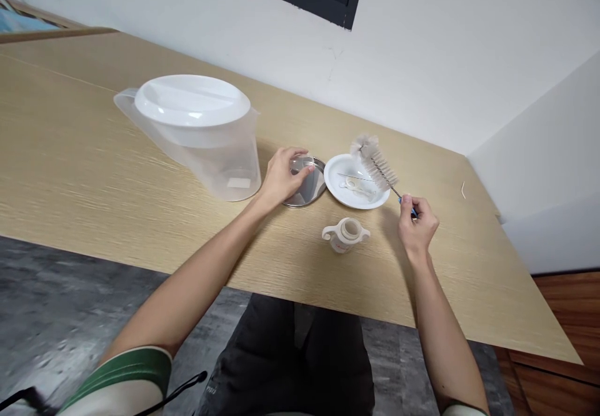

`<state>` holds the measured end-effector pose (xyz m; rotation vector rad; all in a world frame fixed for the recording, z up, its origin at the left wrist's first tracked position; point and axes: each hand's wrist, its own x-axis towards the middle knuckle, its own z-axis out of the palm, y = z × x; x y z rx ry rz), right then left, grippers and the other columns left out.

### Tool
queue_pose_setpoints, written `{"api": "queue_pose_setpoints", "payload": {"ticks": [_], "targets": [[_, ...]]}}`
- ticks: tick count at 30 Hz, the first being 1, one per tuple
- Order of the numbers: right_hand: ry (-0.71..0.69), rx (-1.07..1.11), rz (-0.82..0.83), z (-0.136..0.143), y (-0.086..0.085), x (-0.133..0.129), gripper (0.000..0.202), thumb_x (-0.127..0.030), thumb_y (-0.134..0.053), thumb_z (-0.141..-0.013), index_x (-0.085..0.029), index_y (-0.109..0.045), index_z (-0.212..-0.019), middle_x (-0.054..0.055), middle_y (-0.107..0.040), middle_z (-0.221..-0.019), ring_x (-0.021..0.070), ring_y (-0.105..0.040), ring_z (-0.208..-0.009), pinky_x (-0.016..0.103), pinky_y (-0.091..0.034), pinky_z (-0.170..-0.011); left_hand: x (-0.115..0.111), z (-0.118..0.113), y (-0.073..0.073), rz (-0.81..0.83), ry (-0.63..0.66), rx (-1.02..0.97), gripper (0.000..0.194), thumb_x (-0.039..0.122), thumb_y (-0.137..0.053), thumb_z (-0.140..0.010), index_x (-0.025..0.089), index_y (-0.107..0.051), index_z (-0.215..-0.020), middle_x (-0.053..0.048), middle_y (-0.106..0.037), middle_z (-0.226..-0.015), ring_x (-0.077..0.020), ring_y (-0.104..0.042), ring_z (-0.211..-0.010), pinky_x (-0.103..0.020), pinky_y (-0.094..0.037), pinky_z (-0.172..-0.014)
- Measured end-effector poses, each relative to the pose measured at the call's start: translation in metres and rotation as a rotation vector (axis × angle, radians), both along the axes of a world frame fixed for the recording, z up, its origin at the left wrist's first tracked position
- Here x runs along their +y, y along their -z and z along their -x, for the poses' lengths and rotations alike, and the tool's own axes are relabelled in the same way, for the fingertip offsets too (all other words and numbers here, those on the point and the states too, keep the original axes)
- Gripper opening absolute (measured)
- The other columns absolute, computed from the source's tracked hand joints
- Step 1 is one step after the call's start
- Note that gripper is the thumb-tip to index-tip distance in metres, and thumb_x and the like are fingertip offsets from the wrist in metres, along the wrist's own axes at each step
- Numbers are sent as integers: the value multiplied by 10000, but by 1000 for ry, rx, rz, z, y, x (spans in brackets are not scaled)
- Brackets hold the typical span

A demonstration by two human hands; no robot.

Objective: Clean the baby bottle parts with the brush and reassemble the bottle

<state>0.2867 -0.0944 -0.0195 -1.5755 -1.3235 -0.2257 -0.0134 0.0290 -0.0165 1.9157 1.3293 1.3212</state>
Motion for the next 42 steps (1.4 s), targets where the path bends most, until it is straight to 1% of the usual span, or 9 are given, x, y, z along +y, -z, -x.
{"api": "queue_pose_setpoints", "payload": {"ticks": [6,10,14,19,24,29,33,37,42], "targets": [[-1,0,-5,0,-1,0,447,-567,-532,-958,-172,-653,-786,3,-605,-609,132,-515,-550,273,-393,-576,8,3,15,54,30,361,359,398,-708,-861,213,-701,-1167,-138,-705,-1260,-396,-574,-1232,-543,-399,-1057],[15,24,-8,0,-1,1,441,-565,-545,-952,-167,-654,-795,7,-614,-622,136,-521,-554,280,-401,-596,12,6,19,73,23,430,361,388,-708,-853,215,-677,-1168,-135,-723,-1240,-373,-627,-1171,-488,-441,-998],[57,48,2,1,-3,1,445,-579,-534,-956,-167,-660,-847,21,-645,-670,154,-549,-597,291,-405,-619,12,7,19,76,10,440,379,359,-721,-833,208,-662,-1176,-140,-720,-1237,-366,-641,-1148,-481,-447,-994],[84,82,-14,0,-6,1,413,-557,-500,-979,-177,-642,-900,53,-694,-783,179,-598,-678,304,-421,-660,10,3,18,36,-53,393,408,476,-653,-887,212,-650,-1197,-161,-654,-1292,-385,-569,-1211,-529,-410,-1037],[98,133,-58,-1,-4,4,388,-540,-475,-995,-186,-624,-938,47,-688,-807,172,-594,-691,301,-429,-680,6,-1,13,-99,-30,250,242,410,-482,-986,227,-641,-983,-98,-697,-1073,-279,-587,-1074,-438,-408,-1017],[106,185,-84,-2,0,8,386,-542,-484,-990,-182,-624,-971,63,-699,-861,181,-616,-747,311,-453,-724,-2,-6,0,-144,-15,236,411,474,-394,-1018,227,-627,-788,-73,-723,-921,-256,-611,-985,-414,-420,-961],[118,216,-94,-6,2,12,371,-527,-481,-990,-186,-625,-970,77,-719,-892,198,-644,-794,318,-457,-749,-1,-27,-19,-159,168,233,473,502,-400,-1016,219,-660,-740,-72,-744,-909,-241,-651,-949,-397,-448,-961],[144,240,-99,-9,4,14,364,-522,-472,-994,-192,-622,-960,78,-722,-887,200,-640,-782,318,-449,-742,10,-70,-37,-135,481,536,364,447,-481,-978,226,-767,-1022,-91,-758,-1093,-258,-658,-1024,-397,-452,-974],[137,237,-92,-10,7,18,369,-530,-471,-990,-197,-626,-960,82,-733,-878,207,-648,-775,316,-452,-733,26,-123,-40,-127,525,901,259,208,-567,-879,198,-803,-985,-140,-754,-1128,-307,-647,-1116,-420,-421,-994]]}}
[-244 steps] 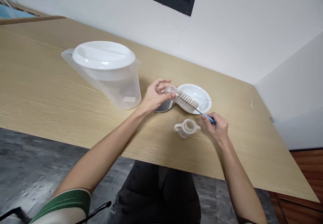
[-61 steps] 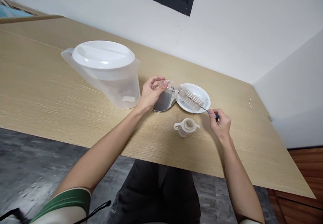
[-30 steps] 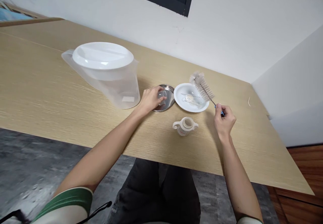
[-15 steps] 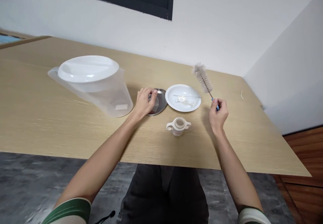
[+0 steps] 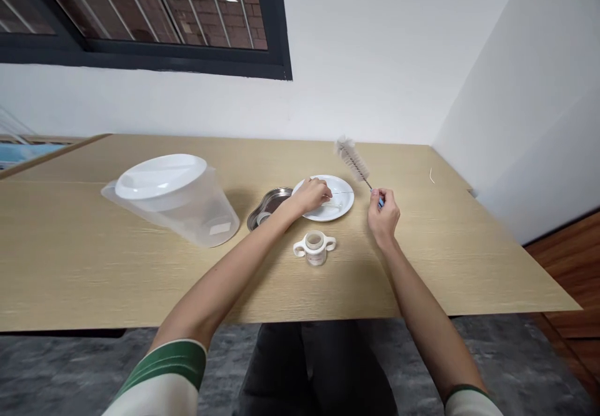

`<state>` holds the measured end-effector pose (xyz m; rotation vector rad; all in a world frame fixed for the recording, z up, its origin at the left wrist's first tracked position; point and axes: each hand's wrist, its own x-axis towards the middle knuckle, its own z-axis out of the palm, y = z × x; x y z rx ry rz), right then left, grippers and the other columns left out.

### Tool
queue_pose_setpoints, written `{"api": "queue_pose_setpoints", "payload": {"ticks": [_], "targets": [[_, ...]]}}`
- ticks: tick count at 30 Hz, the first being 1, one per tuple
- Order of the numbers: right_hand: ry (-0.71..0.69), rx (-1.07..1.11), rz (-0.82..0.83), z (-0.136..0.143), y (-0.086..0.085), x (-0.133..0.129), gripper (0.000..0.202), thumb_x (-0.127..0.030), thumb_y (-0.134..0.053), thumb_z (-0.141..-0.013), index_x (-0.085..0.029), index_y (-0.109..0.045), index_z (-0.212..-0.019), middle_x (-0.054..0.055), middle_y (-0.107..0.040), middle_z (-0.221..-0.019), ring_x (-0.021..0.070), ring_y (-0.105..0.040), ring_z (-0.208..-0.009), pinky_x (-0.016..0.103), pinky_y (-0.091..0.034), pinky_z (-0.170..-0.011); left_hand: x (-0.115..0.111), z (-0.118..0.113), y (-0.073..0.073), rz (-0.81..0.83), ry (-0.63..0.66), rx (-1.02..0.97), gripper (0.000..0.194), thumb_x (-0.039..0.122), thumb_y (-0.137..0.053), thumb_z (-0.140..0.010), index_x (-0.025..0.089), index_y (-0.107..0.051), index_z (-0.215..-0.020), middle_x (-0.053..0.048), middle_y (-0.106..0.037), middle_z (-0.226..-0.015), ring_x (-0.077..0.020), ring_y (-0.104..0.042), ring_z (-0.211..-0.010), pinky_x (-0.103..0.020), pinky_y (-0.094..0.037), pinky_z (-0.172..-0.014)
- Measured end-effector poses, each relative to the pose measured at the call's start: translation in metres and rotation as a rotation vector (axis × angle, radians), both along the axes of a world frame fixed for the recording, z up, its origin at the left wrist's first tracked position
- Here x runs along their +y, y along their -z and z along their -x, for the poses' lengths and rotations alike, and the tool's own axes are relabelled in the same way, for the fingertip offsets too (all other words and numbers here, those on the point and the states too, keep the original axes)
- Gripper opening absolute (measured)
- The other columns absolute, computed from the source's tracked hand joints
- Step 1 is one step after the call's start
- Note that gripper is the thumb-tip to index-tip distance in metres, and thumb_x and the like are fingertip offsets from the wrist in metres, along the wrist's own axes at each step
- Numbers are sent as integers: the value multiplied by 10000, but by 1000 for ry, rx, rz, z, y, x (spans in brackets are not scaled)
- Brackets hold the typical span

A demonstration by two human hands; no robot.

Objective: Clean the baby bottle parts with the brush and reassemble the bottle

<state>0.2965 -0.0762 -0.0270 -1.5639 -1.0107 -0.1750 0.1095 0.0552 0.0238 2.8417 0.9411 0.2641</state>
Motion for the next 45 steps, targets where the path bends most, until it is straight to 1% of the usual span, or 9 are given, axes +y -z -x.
{"api": "queue_pose_setpoints", "payload": {"ticks": [3,6,18,24,30,34,38,41,45], "targets": [[1,6,-11,0,0,1,375,-535,-462,-992,-202,-629,-956,83,-740,-872,205,-649,-756,314,-455,-722,8,-14,5,14,5,47,201,136,-611,-805,202,-800,-826,-126,-781,-975,-294,-679,-1003,-397,-431,-948],[2,27,-9,0,-1,2,369,-532,-460,-994,-205,-628,-958,90,-744,-890,210,-658,-772,320,-457,-733,14,-15,9,22,-1,50,186,134,-605,-800,196,-779,-781,-125,-779,-918,-291,-685,-947,-382,-441,-908],[-23,28,16,3,-2,1,331,-482,-465,-1004,-199,-631,-960,104,-755,-926,230,-691,-846,330,-474,-766,12,16,9,125,-41,-285,267,367,-484,-937,180,-669,-977,-125,-720,-1053,-234,-665,-922,-367,-537,-865],[-43,8,31,4,1,1,332,-484,-462,-1000,-204,-635,-960,98,-759,-943,236,-703,-887,331,-482,-777,8,38,21,121,-60,-387,236,361,-476,-953,187,-629,-991,-106,-704,-1075,-206,-650,-866,-375,-538,-865],[-32,3,58,3,2,0,354,-503,-443,-1005,-210,-639,-968,101,-764,-960,243,-706,-894,343,-492,-781,5,44,30,132,-9,-431,171,262,-470,-963,202,-622,-1014,-82,-713,-1054,-193,-691,-825,-384,-538,-891],[-23,3,52,1,2,1,360,-506,-452,-999,-205,-647,-966,107,-764,-955,252,-711,-891,357,-503,-786,3,50,31,394,-86,-735,231,406,-593,-949,179,-632,-959,-131,-707,-1219,-187,-752,-807,-349,-592,-807],[-53,-26,17,1,3,2,400,-533,-460,-999,-196,-674,-989,111,-763,-947,244,-704,-880,361,-522,-800,-2,64,29,767,-134,-1136,492,557,-815,-769,182,-590,-995,-80,-755,-997,-195,-784,-793,-283,-622,-745],[-95,-103,-20,1,6,3,425,-533,-455,-1013,-187,-701,-1017,115,-756,-975,242,-691,-915,372,-526,-845,-5,77,29,943,-198,-1294,529,481,-906,-690,189,-569,-974,-43,-766,-877,-191,-794,-807,-221,-616,-720],[-115,-229,-23,1,9,4,426,-520,-457,-1021,-175,-705,-1057,121,-722,-981,262,-648,-960,408,-516,-880,-9,90,32,1052,-272,-1399,439,340,-930,-696,173,-589,-916,-50,-774,-855,-180,-792,-859,-187,-616,-731]]}}
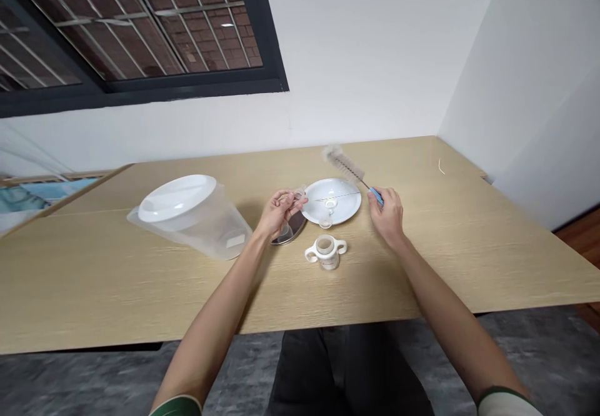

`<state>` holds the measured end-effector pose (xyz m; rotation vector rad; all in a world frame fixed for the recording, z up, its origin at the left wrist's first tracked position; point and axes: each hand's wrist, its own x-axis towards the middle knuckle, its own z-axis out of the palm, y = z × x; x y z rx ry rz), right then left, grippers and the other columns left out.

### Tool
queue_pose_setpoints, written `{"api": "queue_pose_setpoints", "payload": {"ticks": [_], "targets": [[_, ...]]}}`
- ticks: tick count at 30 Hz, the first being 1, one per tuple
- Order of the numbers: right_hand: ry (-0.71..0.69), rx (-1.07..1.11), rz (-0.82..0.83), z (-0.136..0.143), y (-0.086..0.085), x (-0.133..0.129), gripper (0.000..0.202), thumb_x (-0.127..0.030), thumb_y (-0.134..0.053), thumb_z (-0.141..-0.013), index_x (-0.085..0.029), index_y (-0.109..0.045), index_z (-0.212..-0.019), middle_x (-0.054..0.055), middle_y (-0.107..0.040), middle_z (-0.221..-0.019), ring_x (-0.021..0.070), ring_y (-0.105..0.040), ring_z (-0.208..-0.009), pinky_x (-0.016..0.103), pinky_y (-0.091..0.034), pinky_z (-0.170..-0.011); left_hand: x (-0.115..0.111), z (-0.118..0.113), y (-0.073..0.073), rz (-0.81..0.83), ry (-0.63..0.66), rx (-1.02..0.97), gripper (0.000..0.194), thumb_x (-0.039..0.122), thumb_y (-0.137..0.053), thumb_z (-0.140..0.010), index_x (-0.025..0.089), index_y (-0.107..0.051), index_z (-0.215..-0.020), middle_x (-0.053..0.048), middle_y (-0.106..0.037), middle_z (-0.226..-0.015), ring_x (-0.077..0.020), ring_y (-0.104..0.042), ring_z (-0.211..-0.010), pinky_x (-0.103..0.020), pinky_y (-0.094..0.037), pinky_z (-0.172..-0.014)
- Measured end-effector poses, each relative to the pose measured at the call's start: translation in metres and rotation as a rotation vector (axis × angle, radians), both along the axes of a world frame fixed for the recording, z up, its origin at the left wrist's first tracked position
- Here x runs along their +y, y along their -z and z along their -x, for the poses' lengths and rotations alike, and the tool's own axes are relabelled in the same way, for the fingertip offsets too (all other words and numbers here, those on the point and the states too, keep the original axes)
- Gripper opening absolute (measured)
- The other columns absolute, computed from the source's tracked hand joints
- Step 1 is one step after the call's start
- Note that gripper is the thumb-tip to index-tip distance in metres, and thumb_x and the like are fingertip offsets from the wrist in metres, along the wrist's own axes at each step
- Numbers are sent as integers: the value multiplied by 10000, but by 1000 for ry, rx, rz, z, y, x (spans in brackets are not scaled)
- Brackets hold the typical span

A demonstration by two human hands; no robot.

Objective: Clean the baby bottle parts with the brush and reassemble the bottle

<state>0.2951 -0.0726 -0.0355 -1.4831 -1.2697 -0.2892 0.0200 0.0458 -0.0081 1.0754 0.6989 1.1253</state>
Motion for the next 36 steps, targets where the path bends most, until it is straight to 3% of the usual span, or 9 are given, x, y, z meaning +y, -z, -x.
{"api": "queue_pose_setpoints", "payload": {"ticks": [5,10,13,15,20,23,29,36], "targets": [[-60,-40,29,7,-2,-4,328,-464,-492,-1014,-193,-670,-1062,109,-703,-1003,246,-643,-960,387,-519,-863,-5,9,5,36,-24,-91,409,391,-908,-722,148,-629,-895,-87,-782,-930,-159,-777,-866,-201,-625,-778],[-154,25,153,18,-8,-14,255,-432,-534,-981,-209,-621,-1069,75,-731,-959,216,-679,-814,340,-510,-734,-9,11,6,32,-111,-82,521,323,-989,-570,160,-603,-880,-103,-800,-967,-153,-772,-797,-195,-596,-707],[-195,69,285,24,-13,-21,304,-460,-543,-972,-205,-603,-1125,36,-731,-858,191,-656,-665,319,-485,-652,-12,12,6,-18,-127,-61,600,283,-1001,-539,164,-642,-1005,-112,-807,-989,-171,-774,-843,-247,-597,-796],[-204,61,311,27,-17,-24,361,-485,-515,-985,-198,-615,-1179,46,-742,-878,199,-675,-701,325,-496,-671,-15,13,5,-79,-158,-22,554,276,-1000,-536,150,-690,-977,-107,-810,-977,-180,-772,-880,-268,-590,-863],[-257,-50,251,28,-21,-26,411,-451,-372,-1054,-193,-671,-1165,105,-753,-1076,233,-698,-986,371,-524,-840,-21,17,3,-154,-210,137,587,369,-980,-573,140,-782,-1076,-108,-813,-968,-226,-765,-890,-344,-597,-913],[-241,-120,226,26,-17,-24,368,-455,-421,-1043,-190,-661,-1127,104,-741,-1040,230,-687,-962,368,-530,-822,-23,16,5,-161,-196,161,621,416,-969,-579,143,-787,-1106,-108,-810,-972,-242,-761,-904,-372,-601,-918],[-239,-204,243,27,-10,-24,328,-469,-504,-1012,-206,-650,-1143,83,-757,-991,199,-700,-799,332,-560,-719,-26,9,11,-146,-228,93,507,400,-983,-534,130,-800,-923,-92,-785,-910,-215,-744,-824,-353,-606,-856],[-287,-311,185,32,-9,-26,326,-373,-524,-1018,-203,-677,-1251,108,-778,-1102,219,-744,-921,366,-598,-809,-28,7,9,-100,-260,23,473,336,-997,-503,128,-750,-848,-48,-731,-788,-156,-698,-738,-306,-592,-788]]}}
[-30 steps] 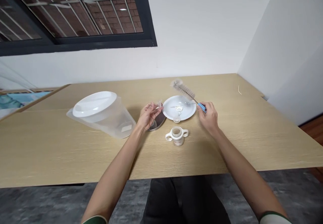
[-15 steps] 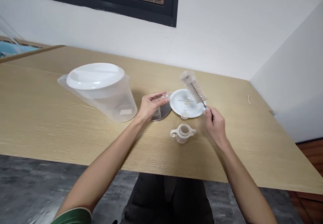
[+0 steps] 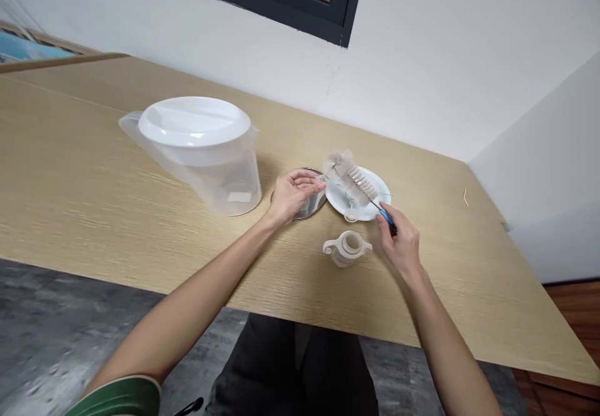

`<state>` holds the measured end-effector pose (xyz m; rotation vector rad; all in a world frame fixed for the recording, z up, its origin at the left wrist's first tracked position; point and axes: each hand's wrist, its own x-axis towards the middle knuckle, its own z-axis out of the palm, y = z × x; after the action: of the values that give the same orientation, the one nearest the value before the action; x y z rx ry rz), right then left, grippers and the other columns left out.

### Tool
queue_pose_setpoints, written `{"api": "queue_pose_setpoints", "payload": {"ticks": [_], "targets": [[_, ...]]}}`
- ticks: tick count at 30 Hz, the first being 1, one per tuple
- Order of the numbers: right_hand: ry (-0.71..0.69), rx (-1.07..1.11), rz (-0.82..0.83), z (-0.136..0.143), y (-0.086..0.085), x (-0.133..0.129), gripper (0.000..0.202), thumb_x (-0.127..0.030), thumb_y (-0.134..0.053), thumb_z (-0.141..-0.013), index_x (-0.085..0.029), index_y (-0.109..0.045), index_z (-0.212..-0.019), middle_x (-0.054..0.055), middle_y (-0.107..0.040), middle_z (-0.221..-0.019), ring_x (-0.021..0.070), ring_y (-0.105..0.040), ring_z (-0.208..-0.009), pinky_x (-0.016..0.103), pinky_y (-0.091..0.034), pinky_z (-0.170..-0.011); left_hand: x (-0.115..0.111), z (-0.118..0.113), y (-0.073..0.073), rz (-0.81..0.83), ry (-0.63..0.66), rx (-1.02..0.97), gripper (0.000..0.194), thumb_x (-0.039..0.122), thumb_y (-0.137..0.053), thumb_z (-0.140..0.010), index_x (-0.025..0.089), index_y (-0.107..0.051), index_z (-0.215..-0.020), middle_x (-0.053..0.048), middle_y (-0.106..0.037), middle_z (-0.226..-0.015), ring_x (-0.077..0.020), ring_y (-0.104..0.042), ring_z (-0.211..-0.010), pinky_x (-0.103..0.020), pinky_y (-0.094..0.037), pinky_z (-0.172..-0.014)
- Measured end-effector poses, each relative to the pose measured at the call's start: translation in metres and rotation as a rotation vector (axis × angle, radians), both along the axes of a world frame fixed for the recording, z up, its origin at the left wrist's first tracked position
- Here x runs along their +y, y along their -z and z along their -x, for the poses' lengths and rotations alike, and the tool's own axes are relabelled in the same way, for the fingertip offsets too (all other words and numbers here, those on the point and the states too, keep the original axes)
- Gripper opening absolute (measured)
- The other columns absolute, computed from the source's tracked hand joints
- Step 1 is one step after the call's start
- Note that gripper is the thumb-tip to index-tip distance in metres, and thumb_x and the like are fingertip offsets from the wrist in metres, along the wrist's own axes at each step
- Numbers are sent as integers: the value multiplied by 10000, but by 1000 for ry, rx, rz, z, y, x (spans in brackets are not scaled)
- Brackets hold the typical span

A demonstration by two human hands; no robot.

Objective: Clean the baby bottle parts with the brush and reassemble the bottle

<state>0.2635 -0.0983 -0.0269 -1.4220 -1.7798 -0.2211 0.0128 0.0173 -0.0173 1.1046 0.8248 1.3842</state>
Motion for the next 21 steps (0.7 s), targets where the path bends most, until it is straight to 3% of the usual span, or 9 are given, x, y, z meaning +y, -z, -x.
{"api": "queue_pose_setpoints", "payload": {"ticks": [4,12,21], "targets": [[-5,-39,6,-3,1,2,331,-347,-531,-1018,-189,-691,-1260,116,-777,-1124,225,-750,-945,367,-596,-840,-3,0,-2,-20,42,-18,459,363,-992,-515,139,-723,-813,-44,-734,-803,-157,-703,-758,-298,-588,-793],[147,74,21,-12,0,6,351,-408,-535,-1002,-175,-708,-1200,121,-778,-1137,253,-749,-994,409,-600,-873,-5,-1,-3,-41,59,-45,443,379,-988,-532,154,-700,-782,-26,-724,-781,-155,-703,-759,-286,-583,-793],[43,41,-19,-7,-2,3,300,-382,-567,-988,-209,-717,-1184,110,-783,-1125,236,-757,-948,383,-613,-833,-4,0,-3,-55,53,-37,469,420,-986,-524,163,-690,-781,-31,-736,-771,-170,-718,-752,-309,-594,-790]]}}
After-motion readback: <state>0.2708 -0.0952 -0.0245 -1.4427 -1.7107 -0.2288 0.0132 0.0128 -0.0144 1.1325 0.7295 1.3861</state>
